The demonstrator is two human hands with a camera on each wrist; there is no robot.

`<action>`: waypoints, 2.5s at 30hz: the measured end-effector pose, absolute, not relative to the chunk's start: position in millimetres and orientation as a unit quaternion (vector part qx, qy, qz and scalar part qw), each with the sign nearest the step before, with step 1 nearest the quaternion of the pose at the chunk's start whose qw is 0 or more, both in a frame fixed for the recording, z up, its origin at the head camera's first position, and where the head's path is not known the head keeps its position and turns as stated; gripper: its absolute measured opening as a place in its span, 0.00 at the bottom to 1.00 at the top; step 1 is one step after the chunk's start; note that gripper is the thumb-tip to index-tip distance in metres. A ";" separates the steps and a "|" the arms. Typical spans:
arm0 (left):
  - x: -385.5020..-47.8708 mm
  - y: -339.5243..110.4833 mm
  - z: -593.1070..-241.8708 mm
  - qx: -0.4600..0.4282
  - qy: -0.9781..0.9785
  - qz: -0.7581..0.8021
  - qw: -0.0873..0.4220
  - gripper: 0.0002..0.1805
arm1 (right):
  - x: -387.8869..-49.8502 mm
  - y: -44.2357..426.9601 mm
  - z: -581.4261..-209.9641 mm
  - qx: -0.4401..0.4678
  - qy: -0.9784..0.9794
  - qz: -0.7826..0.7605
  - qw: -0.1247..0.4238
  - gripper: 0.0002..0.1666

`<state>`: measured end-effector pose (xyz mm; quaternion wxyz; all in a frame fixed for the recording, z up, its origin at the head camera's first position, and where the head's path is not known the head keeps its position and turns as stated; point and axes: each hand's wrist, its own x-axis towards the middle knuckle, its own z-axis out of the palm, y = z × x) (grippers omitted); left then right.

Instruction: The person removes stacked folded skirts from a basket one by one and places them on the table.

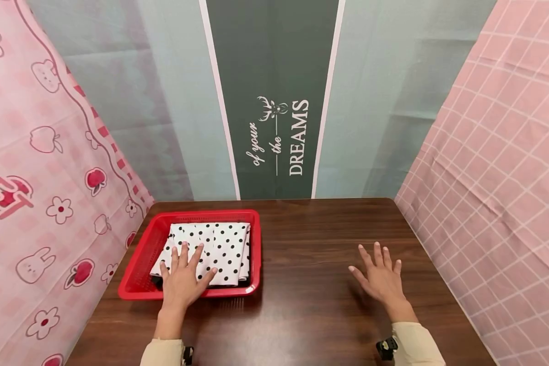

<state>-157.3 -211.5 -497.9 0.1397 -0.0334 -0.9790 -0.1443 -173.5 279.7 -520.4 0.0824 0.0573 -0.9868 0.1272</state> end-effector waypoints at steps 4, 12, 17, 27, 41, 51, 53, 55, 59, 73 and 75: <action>-156.5 -211.9 -497.7 -0.033 -0.976 -0.160 0.145 0.42 | -173.6 279.3 -519.8 0.055 -0.985 0.147 0.075 0.45; -156.1 -211.7 -499.4 -0.045 -0.959 -0.210 0.186 0.44 | -170.8 275.2 -514.8 0.076 -0.971 0.198 0.105 0.44; -154.7 -212.9 -498.5 -0.044 -0.949 -0.251 0.187 0.44 | -169.6 271.3 -511.3 0.085 -0.960 0.243 0.110 0.42; -151.9 -213.9 -494.3 -0.030 -0.932 -0.338 0.125 0.41 | -168.0 265.4 -516.3 0.097 -0.942 0.304 0.110 0.38; -154.8 -214.1 -494.9 -0.024 -0.901 -0.417 0.117 0.35 | -166.3 258.0 -524.1 0.085 -0.900 0.423 0.059 0.38; -154.7 -223.9 -490.8 -0.012 -0.894 -0.439 0.094 0.35 | -176.6 244.1 -521.9 0.093 -0.880 0.461 0.060 0.37; -156.1 -225.9 -490.2 -0.014 -0.893 -0.439 0.099 0.34 | -179.1 240.7 -521.0 0.093 -0.877 0.468 0.063 0.37; -158.0 -227.8 -489.5 -0.017 -0.891 -0.441 0.106 0.34 | -181.8 236.9 -519.6 0.096 -0.873 0.475 0.062 0.37; -161.3 -232.3 -489.3 -0.016 -0.890 -0.444 0.103 0.33 | -187.1 229.1 -516.2 0.109 -0.858 0.498 0.058 0.36; -163.5 -251.1 -489.9 0.007 -0.892 -0.445 0.084 0.34 | -185.3 195.3 -473.2 0.137 -0.815 0.563 0.011 0.37; -162.4 -253.1 -491.2 0.015 -0.890 -0.449 0.081 0.34 | -183.3 188.8 -467.4 0.142 -0.813 0.564 0.000 0.37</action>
